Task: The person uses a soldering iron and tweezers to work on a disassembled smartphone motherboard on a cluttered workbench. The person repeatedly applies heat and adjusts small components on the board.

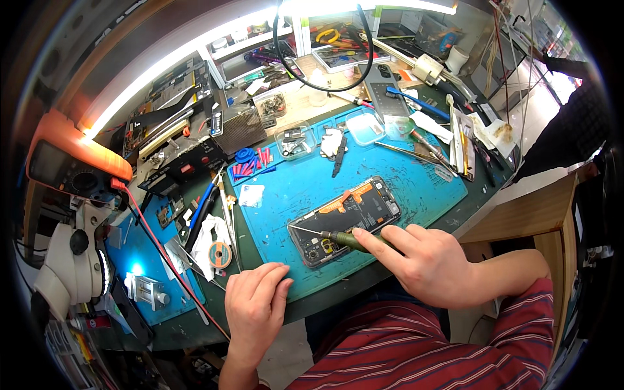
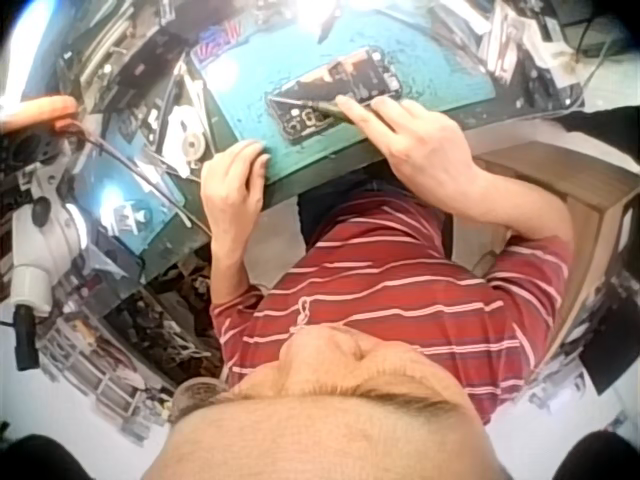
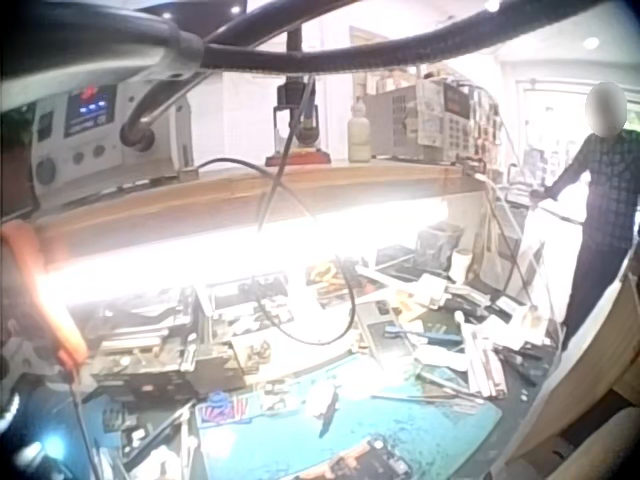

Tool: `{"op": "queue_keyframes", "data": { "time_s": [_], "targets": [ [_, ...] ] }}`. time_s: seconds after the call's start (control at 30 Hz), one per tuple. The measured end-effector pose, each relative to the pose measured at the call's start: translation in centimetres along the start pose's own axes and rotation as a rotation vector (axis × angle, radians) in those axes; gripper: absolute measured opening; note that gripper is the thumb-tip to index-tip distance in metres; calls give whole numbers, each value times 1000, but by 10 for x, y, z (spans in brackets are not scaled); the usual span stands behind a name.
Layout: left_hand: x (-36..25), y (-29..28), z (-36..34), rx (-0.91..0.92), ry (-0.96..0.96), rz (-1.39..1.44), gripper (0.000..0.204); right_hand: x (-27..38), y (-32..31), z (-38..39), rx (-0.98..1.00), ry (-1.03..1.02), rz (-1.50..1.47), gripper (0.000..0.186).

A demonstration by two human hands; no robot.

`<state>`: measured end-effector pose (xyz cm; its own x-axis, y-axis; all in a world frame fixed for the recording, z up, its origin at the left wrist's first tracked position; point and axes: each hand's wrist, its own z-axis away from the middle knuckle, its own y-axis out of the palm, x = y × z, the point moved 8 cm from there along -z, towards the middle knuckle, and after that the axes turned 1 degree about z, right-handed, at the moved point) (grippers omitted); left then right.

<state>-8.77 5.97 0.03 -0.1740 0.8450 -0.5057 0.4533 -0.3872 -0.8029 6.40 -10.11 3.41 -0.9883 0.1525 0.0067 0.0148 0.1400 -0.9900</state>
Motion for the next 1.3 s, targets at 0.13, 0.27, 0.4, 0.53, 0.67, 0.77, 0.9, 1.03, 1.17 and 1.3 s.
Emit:
{"op": "queue_keyframes", "data": {
  "time_s": [0.13, 0.27, 0.4, 0.53, 0.67, 0.77, 0.9, 1.03, 1.17, 1.3],
  "targets": [
    [1, 1, 0, 1, -8, 3, 16, -1, 0, 0, -1, 2, -8, 63],
    [6, -6, 1, -140, -74, 61, 21, -7, -11, -1, -26, -1, -45, 62],
    [4, -12, 5, -221, 35, 140, 24, -5, -12, 7, 28, -189, -255, 60],
    [-2, -10, 7, -138, 121, 125, 22, -4, -13, 14, 19, -199, -318, 59],
    [-8, -8, 12, -118, 199, 155, 24, -9, -12, 21, 30, -187, -384, 63],
    [-9, -5, 21, -150, 227, 63, 24, -14, -11, 26, 82, -176, -528, 64],
    [-19, -16, 30, -216, 329, -18, 20, -21, -11, 32, 270, -135, -835, 63],
    [20, -45, 41, -371, 38, 10, 12, -55, -19, 40, 316, -39, -877, 63],
    [-7, -21, 35, -129, 160, 140, 48, -111, -38, 37, 75, 92, -391, 62],
    [-70, 12, -12, 135, 275, 188, 68, -147, -51, 18, -70, -3, 54, 47]
  ]
}}
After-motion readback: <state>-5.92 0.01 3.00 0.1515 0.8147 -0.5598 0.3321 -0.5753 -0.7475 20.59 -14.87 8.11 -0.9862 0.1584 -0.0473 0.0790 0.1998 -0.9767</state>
